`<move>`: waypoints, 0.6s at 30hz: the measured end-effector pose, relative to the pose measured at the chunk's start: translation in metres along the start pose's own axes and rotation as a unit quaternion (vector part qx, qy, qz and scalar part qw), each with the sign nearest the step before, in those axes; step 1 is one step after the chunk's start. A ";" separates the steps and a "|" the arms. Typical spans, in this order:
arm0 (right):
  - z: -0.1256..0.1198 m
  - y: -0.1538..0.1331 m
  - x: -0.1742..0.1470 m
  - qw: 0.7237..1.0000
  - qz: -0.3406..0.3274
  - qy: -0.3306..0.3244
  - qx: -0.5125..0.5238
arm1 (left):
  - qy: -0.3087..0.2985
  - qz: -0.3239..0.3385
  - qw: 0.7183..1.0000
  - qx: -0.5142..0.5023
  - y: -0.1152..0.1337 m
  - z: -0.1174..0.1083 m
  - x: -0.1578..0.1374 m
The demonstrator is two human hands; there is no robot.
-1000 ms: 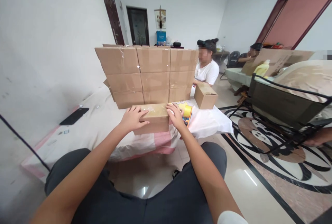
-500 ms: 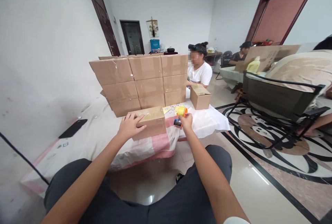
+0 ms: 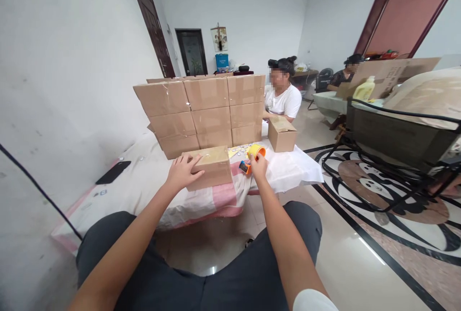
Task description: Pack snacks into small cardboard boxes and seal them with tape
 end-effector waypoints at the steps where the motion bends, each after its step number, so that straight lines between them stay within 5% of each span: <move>1: 0.000 -0.007 -0.001 1.000 -0.010 0.001 0.017 | 0.010 0.010 1.000 0.000 0.006 -0.003 -0.001; 7: 0.004 -0.049 -0.009 0.990 -0.053 -0.036 0.124 | 0.019 0.114 0.975 -0.191 0.080 -0.007 -0.007; 11: 0.006 -0.062 -0.020 0.980 -0.049 -0.061 0.184 | -0.004 -0.012 0.899 -0.437 0.103 0.026 0.007; 18: -0.011 -0.076 -0.048 0.972 -0.053 -0.045 0.223 | 0.049 -0.134 0.850 -0.507 0.106 0.058 0.027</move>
Point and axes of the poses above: each hand's wrist, its own x-axis towards the middle knuckle, its own z-axis out of the palm, y = z × x, the point moved 10 cm from there along x, towards the middle knuckle, and after that the axes turned 12 degrees about -x, right-handed, at the moved point
